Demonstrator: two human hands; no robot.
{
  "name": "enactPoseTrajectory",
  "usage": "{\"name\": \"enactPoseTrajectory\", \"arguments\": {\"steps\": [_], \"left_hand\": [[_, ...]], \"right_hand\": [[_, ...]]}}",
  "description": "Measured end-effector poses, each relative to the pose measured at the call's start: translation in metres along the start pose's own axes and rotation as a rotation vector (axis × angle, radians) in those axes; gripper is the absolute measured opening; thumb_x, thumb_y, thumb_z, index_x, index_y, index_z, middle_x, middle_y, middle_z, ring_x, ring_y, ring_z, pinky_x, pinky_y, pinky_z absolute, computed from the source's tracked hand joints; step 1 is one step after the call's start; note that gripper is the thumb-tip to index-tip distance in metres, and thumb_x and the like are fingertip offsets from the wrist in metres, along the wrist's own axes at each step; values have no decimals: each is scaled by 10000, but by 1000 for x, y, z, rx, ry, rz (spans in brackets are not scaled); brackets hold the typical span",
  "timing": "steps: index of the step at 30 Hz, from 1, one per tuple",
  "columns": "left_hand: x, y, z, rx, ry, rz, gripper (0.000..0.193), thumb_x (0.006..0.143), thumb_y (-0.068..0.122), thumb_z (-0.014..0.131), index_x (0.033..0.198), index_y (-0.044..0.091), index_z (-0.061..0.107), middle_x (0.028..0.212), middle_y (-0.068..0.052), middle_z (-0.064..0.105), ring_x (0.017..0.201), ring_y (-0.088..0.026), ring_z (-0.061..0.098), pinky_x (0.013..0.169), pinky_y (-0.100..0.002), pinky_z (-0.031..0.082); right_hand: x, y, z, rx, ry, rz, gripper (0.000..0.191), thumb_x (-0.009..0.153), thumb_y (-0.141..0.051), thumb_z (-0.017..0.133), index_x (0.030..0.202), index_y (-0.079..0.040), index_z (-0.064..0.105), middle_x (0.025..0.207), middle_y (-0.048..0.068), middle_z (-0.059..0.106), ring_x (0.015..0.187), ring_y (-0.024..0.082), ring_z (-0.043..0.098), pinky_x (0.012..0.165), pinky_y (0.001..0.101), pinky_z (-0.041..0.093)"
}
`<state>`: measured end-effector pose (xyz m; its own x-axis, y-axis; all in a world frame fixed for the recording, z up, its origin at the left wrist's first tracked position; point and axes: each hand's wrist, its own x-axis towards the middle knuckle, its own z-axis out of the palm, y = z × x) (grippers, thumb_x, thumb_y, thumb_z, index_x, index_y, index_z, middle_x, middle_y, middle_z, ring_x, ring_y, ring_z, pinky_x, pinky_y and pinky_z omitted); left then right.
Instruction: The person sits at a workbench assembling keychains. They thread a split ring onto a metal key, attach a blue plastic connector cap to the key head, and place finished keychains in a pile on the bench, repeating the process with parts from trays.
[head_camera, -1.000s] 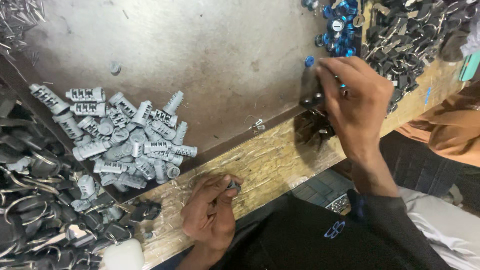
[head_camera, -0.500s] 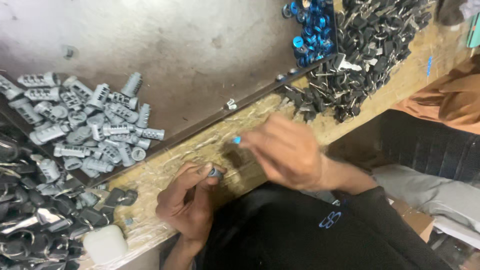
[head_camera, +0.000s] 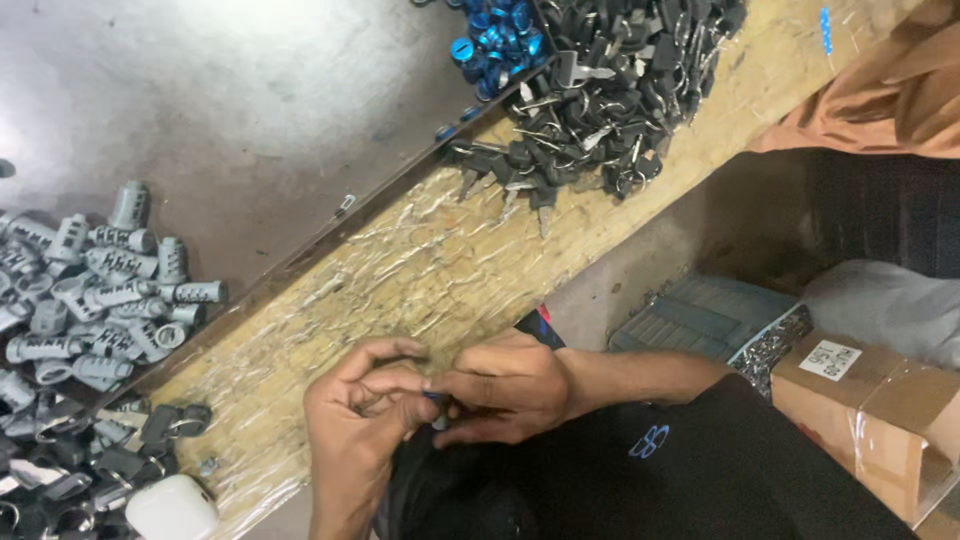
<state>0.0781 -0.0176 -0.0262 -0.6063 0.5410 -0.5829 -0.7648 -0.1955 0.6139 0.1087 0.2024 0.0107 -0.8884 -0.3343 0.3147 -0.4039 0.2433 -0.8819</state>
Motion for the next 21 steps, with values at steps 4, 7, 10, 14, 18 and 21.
{"name": "enactPoseTrajectory", "arguments": {"steps": [4,7,10,14,18,21], "left_hand": [[6,10,12,241,-140,30,182,857,-26,770,1027,-88,759,843,-100,730,714,-112,647,630,-226,484],[10,-5,48,-106,-53,185,169,965,40,733,1057,-102,748,899,-79,688,727,-98,577,642,-222,432],[20,-16,63,-160,235,267,166,967,57,700,1035,-90,737,916,-83,693,687,-96,538,597,-218,402],[25,-7,43,646,361,619,129,965,41,688,1008,-78,716,900,-106,695,797,-152,651,722,-249,503],[22,3,30,659,467,633,144,960,48,671,1010,-77,721,881,-131,700,772,-173,652,707,-260,499],[26,3,31,653,459,646,149,963,65,692,1007,-74,726,877,-130,705,756,-173,659,679,-254,497]], "right_hand": [[-16,12,1,-370,94,-285,371,940,-23,842,1184,163,633,715,33,576,581,133,573,480,291,409],[-22,20,1,-272,147,-223,285,969,52,767,1201,151,636,748,48,578,620,155,584,537,327,434],[-18,23,-3,-383,118,-130,281,976,32,755,1212,153,661,765,49,554,640,168,588,561,337,471],[-17,20,-38,-641,102,35,260,913,-171,833,1138,-129,709,821,41,635,647,161,599,533,315,456],[-33,9,-84,-1102,463,610,561,1043,-164,789,1531,-31,545,1302,210,614,1088,332,657,889,429,568],[-32,23,-81,-1175,485,799,667,1057,-150,719,1635,-35,408,1549,311,413,1409,432,440,1161,573,412]]}}
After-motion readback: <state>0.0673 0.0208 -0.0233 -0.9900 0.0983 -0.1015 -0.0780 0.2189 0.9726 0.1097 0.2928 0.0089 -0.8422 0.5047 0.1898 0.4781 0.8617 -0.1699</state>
